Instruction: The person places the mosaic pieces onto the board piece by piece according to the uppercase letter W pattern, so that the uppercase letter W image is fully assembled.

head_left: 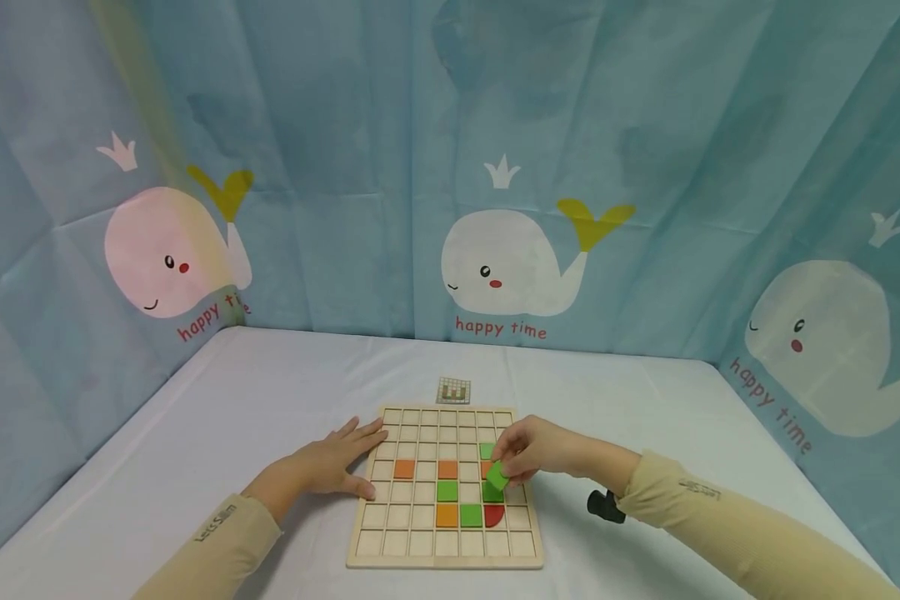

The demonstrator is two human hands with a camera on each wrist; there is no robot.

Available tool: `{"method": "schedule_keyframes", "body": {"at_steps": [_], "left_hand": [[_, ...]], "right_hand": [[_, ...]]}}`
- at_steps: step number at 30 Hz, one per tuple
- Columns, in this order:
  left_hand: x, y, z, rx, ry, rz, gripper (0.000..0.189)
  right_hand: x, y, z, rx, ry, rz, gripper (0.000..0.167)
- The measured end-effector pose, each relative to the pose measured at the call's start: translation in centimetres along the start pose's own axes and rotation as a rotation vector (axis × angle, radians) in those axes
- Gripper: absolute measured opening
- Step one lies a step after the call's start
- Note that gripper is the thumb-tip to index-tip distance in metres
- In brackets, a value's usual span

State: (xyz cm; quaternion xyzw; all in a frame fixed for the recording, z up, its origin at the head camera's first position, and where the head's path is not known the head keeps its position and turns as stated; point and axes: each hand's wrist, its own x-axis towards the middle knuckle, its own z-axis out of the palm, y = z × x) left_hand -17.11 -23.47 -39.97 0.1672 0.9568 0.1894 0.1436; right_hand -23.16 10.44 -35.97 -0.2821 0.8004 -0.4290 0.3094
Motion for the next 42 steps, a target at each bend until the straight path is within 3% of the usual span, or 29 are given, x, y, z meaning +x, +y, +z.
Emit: {"method": "schedule_keyframes", "body": {"at_steps": [12,32,42], "left_hand": [[0.0,-0.2,0.0,0.006,0.002,0.004,0.096],[-0.1,-0.1,0.1,0.007,0.001,0.004,0.095],[0.0,-0.2,0.1,0.008,0.007,0.004,0.096]], "right_hand": [[1.0,-0.9,1.6,-0.021,-0.027,-0.04,0.012],[3.4,-1.2,3.8,0.029,-0.031,0.0,0.012],[5.0,-2.0,5.8,0.027,-0.067,-0.061,0.009]]}}
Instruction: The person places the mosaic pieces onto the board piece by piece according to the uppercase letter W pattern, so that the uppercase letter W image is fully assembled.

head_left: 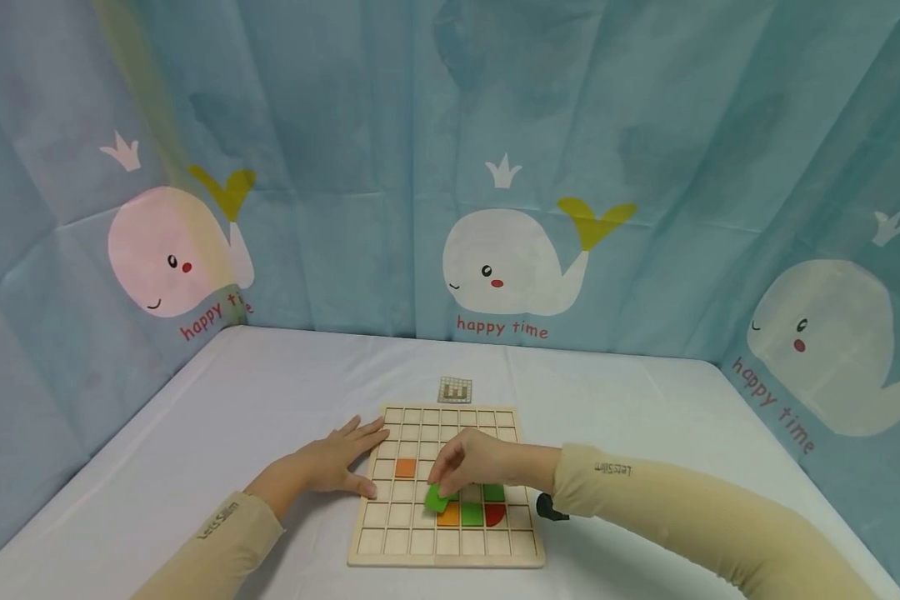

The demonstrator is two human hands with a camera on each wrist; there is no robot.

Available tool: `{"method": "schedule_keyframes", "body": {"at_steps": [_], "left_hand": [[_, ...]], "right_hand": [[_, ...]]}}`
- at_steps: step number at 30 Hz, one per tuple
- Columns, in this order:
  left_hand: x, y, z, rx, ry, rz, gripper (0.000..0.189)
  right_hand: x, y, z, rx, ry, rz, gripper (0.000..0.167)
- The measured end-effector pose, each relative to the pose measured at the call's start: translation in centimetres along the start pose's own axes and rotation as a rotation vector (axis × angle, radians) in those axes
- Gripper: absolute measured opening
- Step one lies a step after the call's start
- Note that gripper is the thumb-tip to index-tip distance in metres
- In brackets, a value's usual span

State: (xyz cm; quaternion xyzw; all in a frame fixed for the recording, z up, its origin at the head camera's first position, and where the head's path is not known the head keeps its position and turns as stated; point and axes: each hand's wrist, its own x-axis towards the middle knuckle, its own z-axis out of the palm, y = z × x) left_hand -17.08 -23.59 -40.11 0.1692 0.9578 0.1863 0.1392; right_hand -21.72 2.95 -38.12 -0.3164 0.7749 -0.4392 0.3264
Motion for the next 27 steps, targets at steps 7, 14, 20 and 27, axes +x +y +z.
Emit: {"method": "schedule_keyframes", "body": {"at_steps": [7,14,20,27], "left_hand": [[0.0,0.1,0.0,-0.004,0.003,-0.006,0.095],[0.1,0.1,0.0,0.001,-0.003,-0.003,0.095],[0.1,0.1,-0.1,-0.003,-0.006,-0.017,0.095],[0.1,-0.1,0.1,0.004,-0.008,-0.021,0.095]], "right_hand": [[0.8,-0.3,1.2,0.016,-0.013,0.021,0.01],[0.8,-0.7,1.8,-0.011,-0.034,0.04,0.011],[0.6,-0.8,1.8,-0.001,-0.038,0.054,0.015],[0.6,-0.9,1.9,-0.01,-0.033,0.051,0.014]]}}
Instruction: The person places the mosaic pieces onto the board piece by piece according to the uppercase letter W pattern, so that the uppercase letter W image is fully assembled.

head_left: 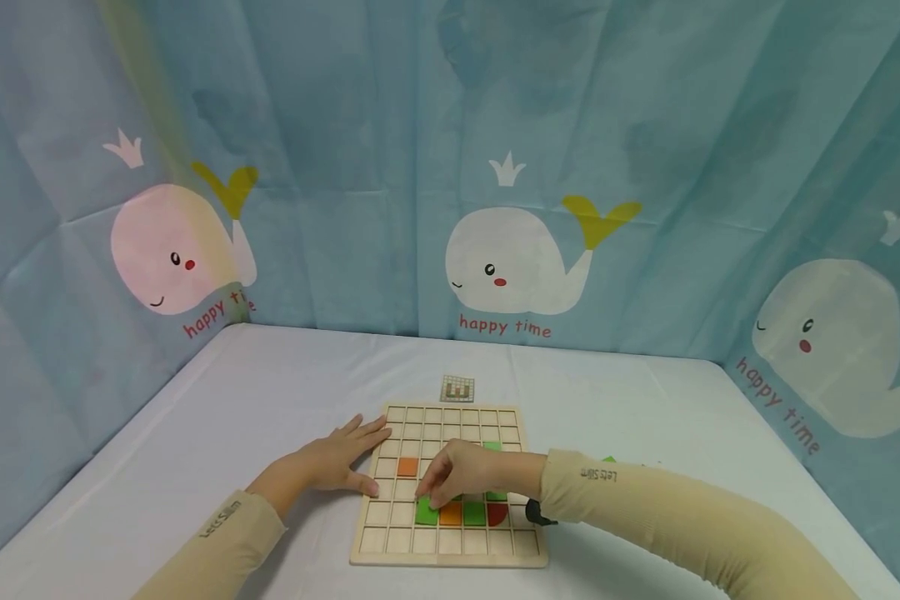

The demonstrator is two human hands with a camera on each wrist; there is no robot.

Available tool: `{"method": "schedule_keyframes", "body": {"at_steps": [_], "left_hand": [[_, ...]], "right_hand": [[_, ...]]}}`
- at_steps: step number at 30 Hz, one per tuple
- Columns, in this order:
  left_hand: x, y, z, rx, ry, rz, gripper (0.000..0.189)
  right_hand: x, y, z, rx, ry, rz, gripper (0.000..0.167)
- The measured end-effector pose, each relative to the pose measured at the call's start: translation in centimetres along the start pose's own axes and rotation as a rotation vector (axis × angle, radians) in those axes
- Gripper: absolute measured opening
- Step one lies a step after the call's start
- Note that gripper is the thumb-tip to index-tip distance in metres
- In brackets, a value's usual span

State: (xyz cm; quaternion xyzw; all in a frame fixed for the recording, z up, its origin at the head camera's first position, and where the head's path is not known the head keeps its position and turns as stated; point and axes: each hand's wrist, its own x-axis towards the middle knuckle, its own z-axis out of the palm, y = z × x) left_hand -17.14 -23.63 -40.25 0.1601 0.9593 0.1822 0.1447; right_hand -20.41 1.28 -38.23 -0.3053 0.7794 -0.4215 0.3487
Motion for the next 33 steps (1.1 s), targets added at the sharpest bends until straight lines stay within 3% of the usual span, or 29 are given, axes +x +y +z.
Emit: {"method": "schedule_keyframes", "body": {"at_steps": [14,23,33], "left_hand": [[0.1,-0.2,0.3,-0.003,0.005,0.013,0.096],[0.2,-0.2,0.3,-0.01,0.005,0.027,0.096],[0.2,-0.2,0.2,-0.005,0.01,0.022,0.096]], "right_hand": [[-0.7,0.4,-0.8,-0.016,0.052,-0.03,0.012],[-2.7,1.5,-3.7,0.013,0.095,-0.059,0.017],[-6.0,1.9,-7.6,0.011,0.224,-0.004,0.026]]}}
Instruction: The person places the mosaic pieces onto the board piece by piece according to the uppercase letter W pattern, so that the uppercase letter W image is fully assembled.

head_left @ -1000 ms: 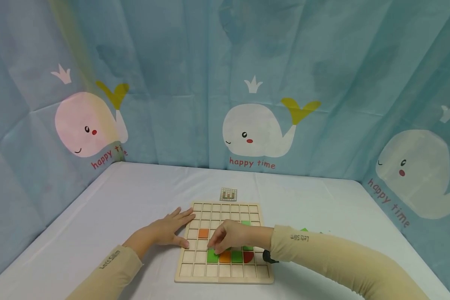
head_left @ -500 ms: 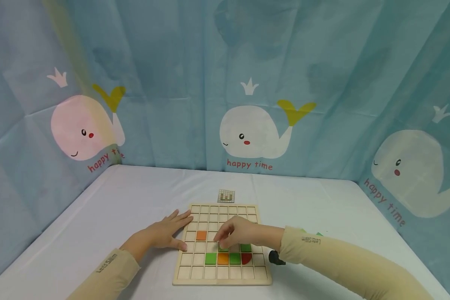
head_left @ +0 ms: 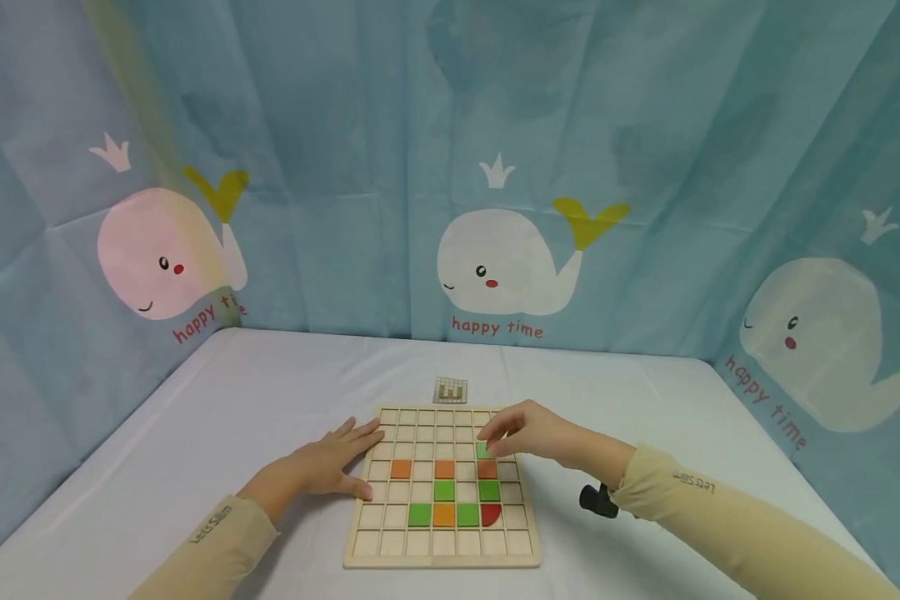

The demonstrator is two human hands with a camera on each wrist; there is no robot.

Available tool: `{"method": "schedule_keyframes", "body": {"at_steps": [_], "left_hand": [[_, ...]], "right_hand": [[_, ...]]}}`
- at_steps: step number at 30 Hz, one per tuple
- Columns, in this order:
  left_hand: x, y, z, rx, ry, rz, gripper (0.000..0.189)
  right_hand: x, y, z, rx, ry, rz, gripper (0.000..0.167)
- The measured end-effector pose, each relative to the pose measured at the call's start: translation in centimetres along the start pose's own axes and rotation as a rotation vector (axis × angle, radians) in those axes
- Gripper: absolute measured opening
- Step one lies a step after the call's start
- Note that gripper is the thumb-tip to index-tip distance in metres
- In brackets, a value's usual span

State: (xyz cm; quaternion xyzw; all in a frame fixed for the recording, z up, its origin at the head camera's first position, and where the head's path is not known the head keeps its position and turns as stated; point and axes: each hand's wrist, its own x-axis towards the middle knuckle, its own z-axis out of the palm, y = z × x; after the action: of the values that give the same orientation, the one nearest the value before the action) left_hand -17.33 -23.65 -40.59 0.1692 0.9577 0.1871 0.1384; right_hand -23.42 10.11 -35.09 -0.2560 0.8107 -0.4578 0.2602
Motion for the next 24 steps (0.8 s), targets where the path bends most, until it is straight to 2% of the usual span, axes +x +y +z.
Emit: {"method": "schedule_keyframes", "body": {"at_steps": [5,11,24], "left_hand": [[-0.2,0.0,0.0,-0.009,-0.004,0.008,0.096],[-0.2,-0.1,0.2,-0.002,-0.006,0.003,0.097],[0.0,-0.1,0.1,0.007,0.003,-0.004,0.097]], "right_hand": [[-1.2,0.8,-1.9,-0.021,0.063,0.021,0.028],[-2.4,2.2,-3.4,-0.003,0.101,0.015,0.031],[-5.0,4.4,-7.3,-0.054,0.133,0.031,0.043]]}}
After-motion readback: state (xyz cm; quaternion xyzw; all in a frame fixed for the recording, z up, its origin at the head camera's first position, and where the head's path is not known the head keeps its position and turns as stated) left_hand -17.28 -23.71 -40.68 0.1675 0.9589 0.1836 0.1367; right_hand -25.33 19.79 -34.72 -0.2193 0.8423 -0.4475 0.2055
